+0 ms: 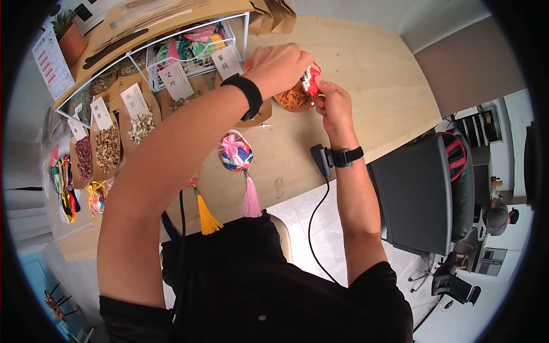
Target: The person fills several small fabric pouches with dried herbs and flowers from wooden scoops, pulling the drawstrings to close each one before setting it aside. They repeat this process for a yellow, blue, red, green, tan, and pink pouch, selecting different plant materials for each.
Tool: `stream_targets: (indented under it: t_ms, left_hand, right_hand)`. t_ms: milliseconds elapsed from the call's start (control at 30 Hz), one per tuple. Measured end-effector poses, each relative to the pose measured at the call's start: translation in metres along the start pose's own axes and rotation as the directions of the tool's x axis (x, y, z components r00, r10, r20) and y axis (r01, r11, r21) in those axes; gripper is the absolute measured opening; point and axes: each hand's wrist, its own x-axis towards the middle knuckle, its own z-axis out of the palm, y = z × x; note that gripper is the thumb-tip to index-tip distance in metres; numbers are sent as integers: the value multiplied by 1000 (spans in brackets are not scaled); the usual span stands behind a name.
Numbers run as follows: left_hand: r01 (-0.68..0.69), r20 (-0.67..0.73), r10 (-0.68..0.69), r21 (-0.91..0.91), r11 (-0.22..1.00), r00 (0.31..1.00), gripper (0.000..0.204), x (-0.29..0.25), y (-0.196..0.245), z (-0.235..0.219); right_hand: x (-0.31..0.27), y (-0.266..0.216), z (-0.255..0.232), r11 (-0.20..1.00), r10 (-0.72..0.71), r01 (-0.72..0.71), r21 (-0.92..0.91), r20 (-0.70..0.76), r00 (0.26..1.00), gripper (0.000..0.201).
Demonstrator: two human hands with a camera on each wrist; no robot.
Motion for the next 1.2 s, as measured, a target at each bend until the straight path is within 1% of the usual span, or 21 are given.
stream_targets:
  t_ms: [33,100,200,233,333,367,467,500,567,600,667,700,800,833,900,933,1000,1067,1100,1133,1200]
  left_hand:
    - [77,40,-76,-29,997,996,46,-4,-1,-2]
    - [233,123,-223,-77,969,967,48,-14,-2,-7]
    - [365,237,-331,-120,923,913,51,-22,-24,0]
    - [211,162,-177,-228,950,971,50,-30,-43,14]
    - [400,286,-308,-362,842,907,51,-43,-40,1]
    - [403,259,-318,-418,814,912,47,-49,-38,-2]
    - [499,330,-378,-484,719,865,44,-69,-26,-28]
    - [450,295,-342,-514,730,892,40,-77,-24,-36]
    - [484,351,-337,-549,682,874,31,-95,-9,-63]
    - [499,376,-334,-564,658,864,27,-105,-1,-78]
    - [456,351,-292,-646,612,890,23,-128,11,-103]
    - [433,336,-273,-683,589,902,21,-140,14,-113]
    - [455,309,-339,-692,561,888,18,-180,17,-139]
    - [412,265,-325,-710,572,908,24,-195,7,-141]
    - [387,196,-382,-758,525,903,23,-225,10,-146]
    - [371,163,-412,-782,500,897,23,-240,12,-149]
    - [342,71,-425,-720,604,902,23,-263,19,-160]
    - [315,-20,-425,-640,700,905,24,-283,24,-171]
    - [179,-179,-301,-495,850,937,28,-295,19,-170]
    - [171,-216,-305,-479,861,928,28,-305,18,-173]
    - [157,-289,-310,-450,879,906,28,-320,21,-176]
  right_hand:
    - [-3,-2,2,999,-17,17,-33,-10,1000,26]
    - [-7,-4,5,995,-53,51,-82,-15,999,24]
    - [-11,-6,9,984,-114,111,-140,-15,993,23]
    - [-16,-8,13,978,-134,129,-167,-20,991,23]
    - [-29,-16,23,946,-231,227,-232,10,973,25]
    - [-35,-19,26,931,-267,265,-252,27,963,26]
    - [-62,-40,43,894,-358,356,-271,45,933,25]
    - [-71,-47,49,877,-397,395,-274,53,916,24]
    - [-92,-60,61,838,-470,470,-277,70,880,22]
    - [-102,-65,66,777,-537,543,-317,116,836,20]
    - [-120,-70,74,633,-650,676,-378,216,729,17]
    - [-125,-69,78,472,-737,767,-434,283,613,11]
    - [-153,-80,99,167,-823,922,-350,466,326,12]
    - [-160,-81,107,117,-825,947,-299,502,260,14]
    - [-174,-83,121,23,-818,982,-188,561,127,20]
    - [-183,-84,128,8,-802,990,-141,591,90,22]
    - [-199,-85,143,-19,-766,999,-43,643,13,26]
    - [-211,-79,157,22,-742,999,32,671,-5,29]
    - [-216,-76,163,35,-725,998,61,688,-17,29]
    - [-220,-74,169,48,-708,995,90,706,-30,29]
    - [-229,-72,178,63,-688,993,101,725,-30,29]
